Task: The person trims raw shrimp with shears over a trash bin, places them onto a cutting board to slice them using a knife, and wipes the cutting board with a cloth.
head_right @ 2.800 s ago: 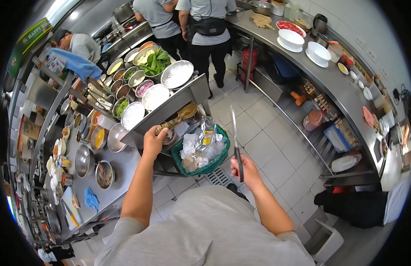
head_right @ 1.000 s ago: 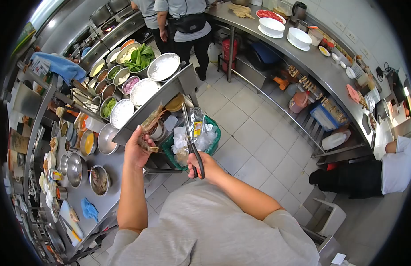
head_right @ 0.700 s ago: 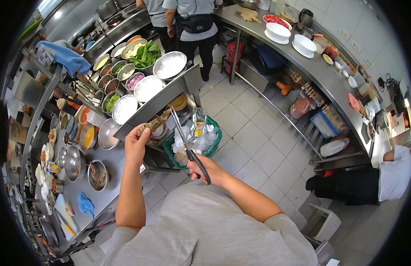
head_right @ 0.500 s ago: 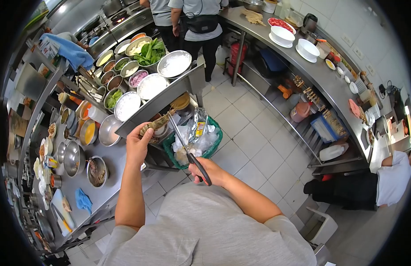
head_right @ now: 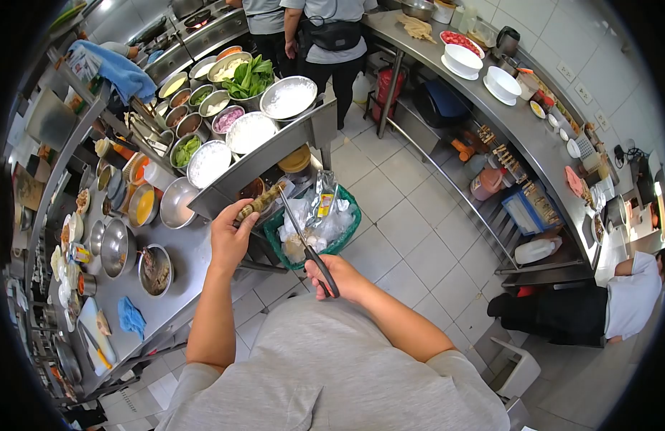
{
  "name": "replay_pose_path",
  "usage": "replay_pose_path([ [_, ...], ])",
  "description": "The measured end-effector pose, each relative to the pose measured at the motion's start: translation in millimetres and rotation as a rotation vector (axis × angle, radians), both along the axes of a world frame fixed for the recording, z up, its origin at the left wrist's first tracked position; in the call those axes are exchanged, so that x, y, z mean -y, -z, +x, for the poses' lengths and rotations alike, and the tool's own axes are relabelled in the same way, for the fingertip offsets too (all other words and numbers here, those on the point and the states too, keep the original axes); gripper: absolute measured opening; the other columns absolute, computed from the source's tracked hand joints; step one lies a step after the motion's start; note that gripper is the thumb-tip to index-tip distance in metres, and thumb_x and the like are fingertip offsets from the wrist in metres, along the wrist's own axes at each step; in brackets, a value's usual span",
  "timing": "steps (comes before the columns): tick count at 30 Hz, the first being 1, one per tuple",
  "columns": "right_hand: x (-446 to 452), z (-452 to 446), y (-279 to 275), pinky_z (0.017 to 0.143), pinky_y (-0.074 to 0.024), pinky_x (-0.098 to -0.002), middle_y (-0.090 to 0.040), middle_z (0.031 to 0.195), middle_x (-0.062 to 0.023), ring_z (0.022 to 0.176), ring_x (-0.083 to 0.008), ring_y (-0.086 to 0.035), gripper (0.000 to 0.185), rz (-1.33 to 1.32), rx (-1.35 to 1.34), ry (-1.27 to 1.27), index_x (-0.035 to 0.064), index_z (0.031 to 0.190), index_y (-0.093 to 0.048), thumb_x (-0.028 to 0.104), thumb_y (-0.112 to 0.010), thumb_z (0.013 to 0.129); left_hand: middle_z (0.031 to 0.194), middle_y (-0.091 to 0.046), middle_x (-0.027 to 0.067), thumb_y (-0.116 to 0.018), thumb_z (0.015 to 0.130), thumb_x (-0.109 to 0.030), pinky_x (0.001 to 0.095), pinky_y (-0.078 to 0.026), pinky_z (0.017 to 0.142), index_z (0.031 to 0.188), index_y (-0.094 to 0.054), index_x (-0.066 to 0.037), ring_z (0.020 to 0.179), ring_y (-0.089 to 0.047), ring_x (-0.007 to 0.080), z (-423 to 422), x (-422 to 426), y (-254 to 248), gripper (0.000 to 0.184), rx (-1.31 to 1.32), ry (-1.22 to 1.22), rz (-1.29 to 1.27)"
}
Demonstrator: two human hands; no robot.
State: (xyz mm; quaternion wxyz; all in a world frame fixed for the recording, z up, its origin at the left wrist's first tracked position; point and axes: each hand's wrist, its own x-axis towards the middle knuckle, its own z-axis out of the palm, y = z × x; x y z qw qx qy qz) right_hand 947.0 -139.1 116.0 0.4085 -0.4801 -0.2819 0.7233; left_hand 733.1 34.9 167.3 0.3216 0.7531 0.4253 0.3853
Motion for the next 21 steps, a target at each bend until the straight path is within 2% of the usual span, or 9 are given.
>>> replay_pose_path([
  [3, 0, -4, 5, 0.060, -0.0599, -0.0342, -0.057, 0.077, -0.0011, 0.061, -0.0131, -0.062, 0.056, -0.072, 0.046, 0.027, 0.0062, 0.097, -0.061, 0.062, -0.066, 0.099, 0.102, -0.075, 0.0173, -0.080, 0.091, -0.013, 0.0353, -0.055, 0.084, 0.119, -0.074, -0.003, 0.091, -0.072, 0.0268, 2, -8, 22, 0.031, -0.037, -0.018, -0.058],
  [8, 1, -1, 44, 0.059, -0.0548, -0.0330, -0.055, 0.074, 0.0006, 0.060, -0.0136, -0.056, 0.066, -0.303, -0.152, 0.100, 0.0098, 0.089, -0.059, 0.076, -0.069, 0.088, 0.102, -0.076, 0.0218, -0.080, 0.091, -0.017, 0.0408, -0.056, 0.086, 0.118, -0.075, -0.003, 0.094, -0.073, 0.0354, 12, -17, 83, 0.032, -0.211, 0.042, -0.176],
  [10, 5, 6, 73, 0.059, -0.0534, -0.0326, -0.054, 0.073, 0.0008, 0.060, -0.0138, -0.054, 0.067, -0.338, -0.178, 0.077, 0.0108, 0.088, -0.059, 0.077, -0.070, 0.087, 0.103, -0.075, 0.0236, -0.080, 0.090, -0.018, 0.0468, -0.055, 0.087, 0.117, -0.075, -0.004, 0.098, -0.072, 0.0415, 19, -19, 112, 0.031, -0.324, 0.106, -0.189],
  [13, 18, 17, 110, 0.060, -0.0523, -0.0316, -0.053, 0.075, 0.0007, 0.061, -0.0143, -0.052, 0.066, -0.381, -0.180, 0.061, 0.0122, 0.086, -0.059, 0.077, -0.070, 0.087, 0.103, -0.074, 0.0240, -0.080, 0.089, -0.018, 0.0482, -0.055, 0.087, 0.116, -0.075, -0.003, 0.097, -0.072, 0.0413, 31, -12, 134, 0.031, -0.360, 0.104, -0.255],
  [15, 28, 24, 116, 0.061, -0.0527, -0.0311, -0.055, 0.079, 0.0000, 0.064, -0.0141, -0.054, 0.063, -0.394, -0.070, 0.158, 0.0117, 0.088, -0.060, 0.074, -0.070, 0.089, 0.103, -0.074, 0.0246, -0.080, 0.090, -0.017, 0.0467, -0.055, 0.086, 0.116, -0.074, -0.003, 0.096, -0.072, 0.0419, 35, -11, 136, 0.030, -0.354, 0.108, -0.256],
  [17, 38, 34, 109, 0.063, -0.0530, -0.0297, -0.056, 0.083, -0.0008, 0.067, -0.0139, -0.056, 0.063, -0.409, 0.048, 0.181, 0.0103, 0.095, -0.062, 0.073, -0.069, 0.091, 0.098, -0.075, 0.0210, -0.080, 0.091, -0.017, 0.0408, -0.055, 0.085, 0.117, -0.074, -0.004, 0.090, -0.073, 0.0338, 38, -10, 129, 0.030, -0.226, 0.075, -0.271],
  [18, 43, 42, 114, 0.064, -0.0532, -0.0289, -0.057, 0.085, -0.0009, 0.069, -0.0135, -0.057, 0.063, -0.339, 0.074, 0.166, 0.0093, 0.098, -0.063, 0.072, -0.068, 0.093, 0.098, -0.075, 0.0210, -0.080, 0.091, -0.017, 0.0408, -0.055, 0.085, 0.117, -0.074, -0.004, 0.090, -0.073, 0.0338, 37, -14, 134, 0.030, -0.226, 0.081, -0.272],
  [20, 48, 46, 108, 0.067, -0.0536, -0.0270, -0.057, 0.089, -0.0009, 0.073, -0.0123, -0.059, 0.067, -0.261, 0.124, 0.153, 0.0065, 0.107, -0.063, 0.072, -0.064, 0.095, 0.097, -0.076, 0.0125, -0.079, 0.093, -0.014, 0.0331, -0.054, 0.085, 0.121, -0.074, -0.003, 0.088, -0.070, 0.0201, 33, -25, 146, 0.030, 0.020, 0.134, -0.379],
  [21, 48, 47, 105, 0.067, -0.0536, -0.0270, -0.057, 0.089, -0.0009, 0.073, -0.0123, -0.059, 0.067, -0.262, 0.123, 0.163, 0.0065, 0.107, -0.063, 0.072, -0.064, 0.095, 0.097, -0.076, 0.0125, -0.079, 0.093, -0.014, 0.0331, -0.054, 0.085, 0.121, -0.074, -0.003, 0.088, -0.070, 0.0201, 34, -25, 140, 0.030, 0.018, 0.143, -0.379],
])
